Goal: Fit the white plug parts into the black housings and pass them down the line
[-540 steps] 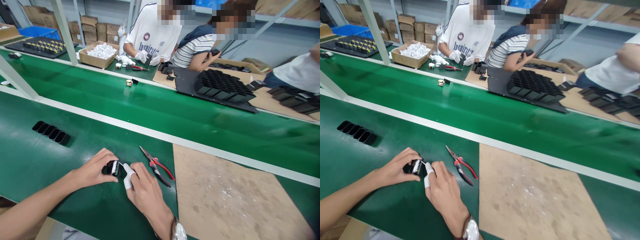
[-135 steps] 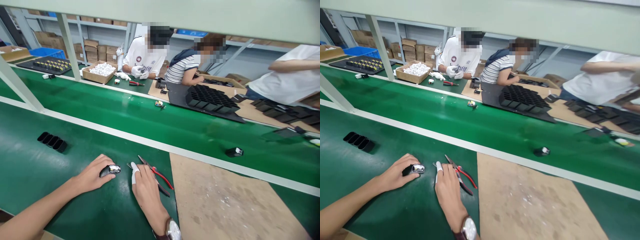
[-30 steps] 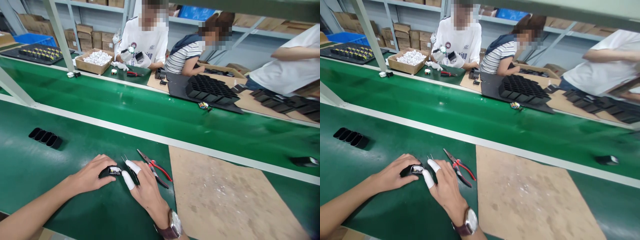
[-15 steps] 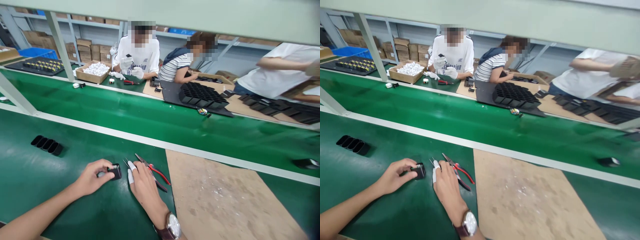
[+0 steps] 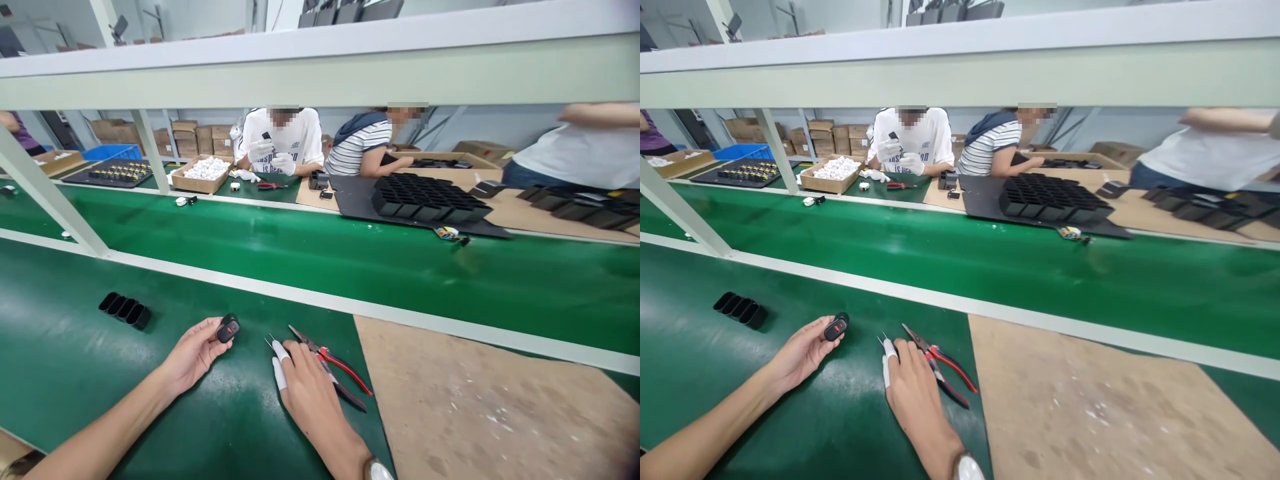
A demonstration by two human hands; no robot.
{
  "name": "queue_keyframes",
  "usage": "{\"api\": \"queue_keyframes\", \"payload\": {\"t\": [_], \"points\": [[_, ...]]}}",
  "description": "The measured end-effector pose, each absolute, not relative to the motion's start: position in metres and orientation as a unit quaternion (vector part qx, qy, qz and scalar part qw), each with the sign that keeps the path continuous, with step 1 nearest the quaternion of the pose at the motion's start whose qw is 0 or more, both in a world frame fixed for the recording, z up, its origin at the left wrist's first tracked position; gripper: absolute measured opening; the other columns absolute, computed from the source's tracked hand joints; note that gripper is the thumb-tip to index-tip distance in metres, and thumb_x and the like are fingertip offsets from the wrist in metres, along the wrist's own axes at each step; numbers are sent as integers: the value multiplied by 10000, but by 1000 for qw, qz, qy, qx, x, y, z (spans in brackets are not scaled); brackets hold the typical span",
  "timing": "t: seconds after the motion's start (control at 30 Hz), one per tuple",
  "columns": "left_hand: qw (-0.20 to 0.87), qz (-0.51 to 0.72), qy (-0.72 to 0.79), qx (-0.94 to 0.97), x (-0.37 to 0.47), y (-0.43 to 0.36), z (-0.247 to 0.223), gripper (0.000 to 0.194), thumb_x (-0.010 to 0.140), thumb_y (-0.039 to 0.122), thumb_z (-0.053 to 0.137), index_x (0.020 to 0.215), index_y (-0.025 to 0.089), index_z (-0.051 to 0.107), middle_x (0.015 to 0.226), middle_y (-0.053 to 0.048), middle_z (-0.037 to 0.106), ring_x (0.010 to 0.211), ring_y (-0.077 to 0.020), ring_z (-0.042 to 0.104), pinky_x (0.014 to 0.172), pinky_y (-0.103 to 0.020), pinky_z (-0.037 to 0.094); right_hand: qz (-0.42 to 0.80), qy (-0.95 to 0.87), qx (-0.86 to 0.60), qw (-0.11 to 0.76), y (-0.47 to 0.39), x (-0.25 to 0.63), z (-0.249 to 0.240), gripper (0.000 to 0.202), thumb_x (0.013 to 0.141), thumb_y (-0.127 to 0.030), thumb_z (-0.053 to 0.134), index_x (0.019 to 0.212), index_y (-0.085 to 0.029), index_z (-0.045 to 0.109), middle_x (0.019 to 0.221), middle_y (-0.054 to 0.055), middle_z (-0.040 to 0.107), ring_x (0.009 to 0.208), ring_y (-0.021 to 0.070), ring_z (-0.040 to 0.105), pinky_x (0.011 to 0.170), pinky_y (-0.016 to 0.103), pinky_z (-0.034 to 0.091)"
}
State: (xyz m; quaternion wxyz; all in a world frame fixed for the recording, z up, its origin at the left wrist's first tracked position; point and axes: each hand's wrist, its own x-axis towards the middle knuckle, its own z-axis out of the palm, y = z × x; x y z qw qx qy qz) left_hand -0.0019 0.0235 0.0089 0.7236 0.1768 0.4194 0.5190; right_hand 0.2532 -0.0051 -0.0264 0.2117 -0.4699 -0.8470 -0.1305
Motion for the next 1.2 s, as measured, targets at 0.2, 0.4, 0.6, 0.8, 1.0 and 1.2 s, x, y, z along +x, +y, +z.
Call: {"api": "queue_keyframes", "payload": {"t": [0.2,0.4,0.6,0.8,1.0,1.2], "points": [[721,497,424,232,-6,23,17,318,798,328,936,985,139,762,928,-65,787,754,-145,770,716,-212,668,-143,-836,-483,217,-3,255,-23,438,787,59,469,1132,-150,641,1104,140,662,934,282,592,787,423,558],[592,480,475,440,-12,24,17,340,815,393,907,1007,164,747,935,-44,755,748,-150,714,715,-276,633,-100,-842,-457,268,-11,248,-9,380,905,30,492,1216,-128,639,1198,151,656,1020,280,588,858,425,542],[447,482,499,565,-14,26,-5,393,842,439,860,1128,206,724,1092,-71,763,877,-194,737,831,-331,637,16,-911,-335,242,-32,224,-14,143,956,-107,598,1054,-175,677,1085,72,680,922,227,565,841,374,520],[329,376,524,689,-5,65,11,389,882,442,784,1189,220,697,1191,-83,763,890,-226,770,876,-380,645,35,-927,-323,190,-32,225,-10,61,960,-183,639,1008,-179,677,1113,68,671,996,231,555,908,372,503],[220,393,585,674,13,162,33,412,820,371,787,1167,188,659,1206,-128,761,915,-264,770,899,-432,642,28,-930,-320,179,-29,226,-12,100,932,-186,663,1031,-177,671,1124,56,664,999,232,551,914,365,498],[162,420,627,636,30,198,32,432,743,251,828,1117,155,635,998,-115,756,900,-266,759,844,-409,653,-1,-935,-303,186,-26,226,-11,96,933,-232,687,1008,-175,668,1098,55,660,977,227,539,853,356,493]]}}
